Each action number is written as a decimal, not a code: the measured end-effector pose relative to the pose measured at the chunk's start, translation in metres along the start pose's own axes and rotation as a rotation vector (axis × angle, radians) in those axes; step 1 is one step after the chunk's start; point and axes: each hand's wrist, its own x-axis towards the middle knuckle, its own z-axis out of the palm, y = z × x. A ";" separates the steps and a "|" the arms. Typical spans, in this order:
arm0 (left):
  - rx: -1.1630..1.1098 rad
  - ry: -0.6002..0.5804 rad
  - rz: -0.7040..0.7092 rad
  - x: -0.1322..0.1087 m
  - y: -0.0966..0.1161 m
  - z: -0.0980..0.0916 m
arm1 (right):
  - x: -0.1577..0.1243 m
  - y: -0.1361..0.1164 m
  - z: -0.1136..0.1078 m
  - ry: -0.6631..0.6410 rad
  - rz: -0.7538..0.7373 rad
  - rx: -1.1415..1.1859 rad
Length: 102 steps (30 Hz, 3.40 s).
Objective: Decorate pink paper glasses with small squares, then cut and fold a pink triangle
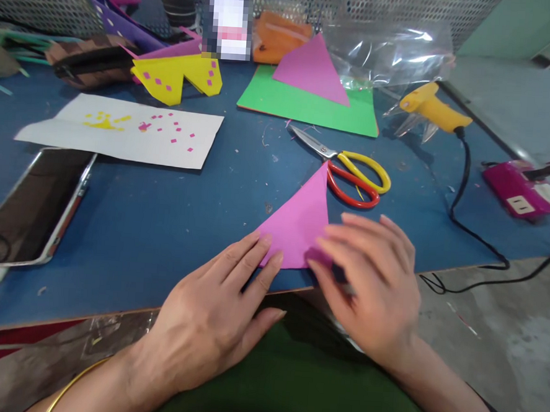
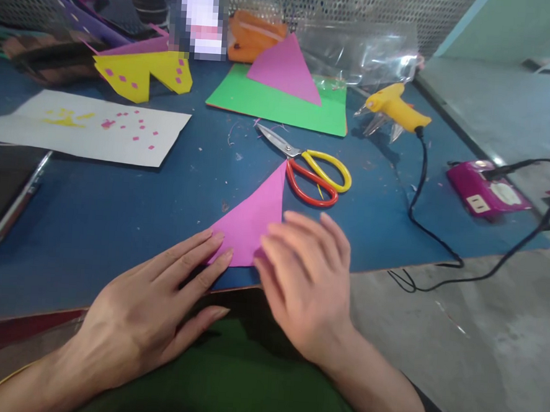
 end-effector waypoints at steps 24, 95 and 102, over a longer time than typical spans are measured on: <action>0.028 -0.011 0.004 -0.001 0.000 -0.001 | -0.015 -0.006 -0.007 -0.164 -0.212 -0.076; -1.751 0.640 -0.919 0.108 -0.050 -0.026 | 0.090 0.016 0.005 -0.047 0.480 0.916; -1.745 0.740 -0.930 0.108 -0.052 -0.027 | 0.085 0.013 0.005 0.007 0.417 0.869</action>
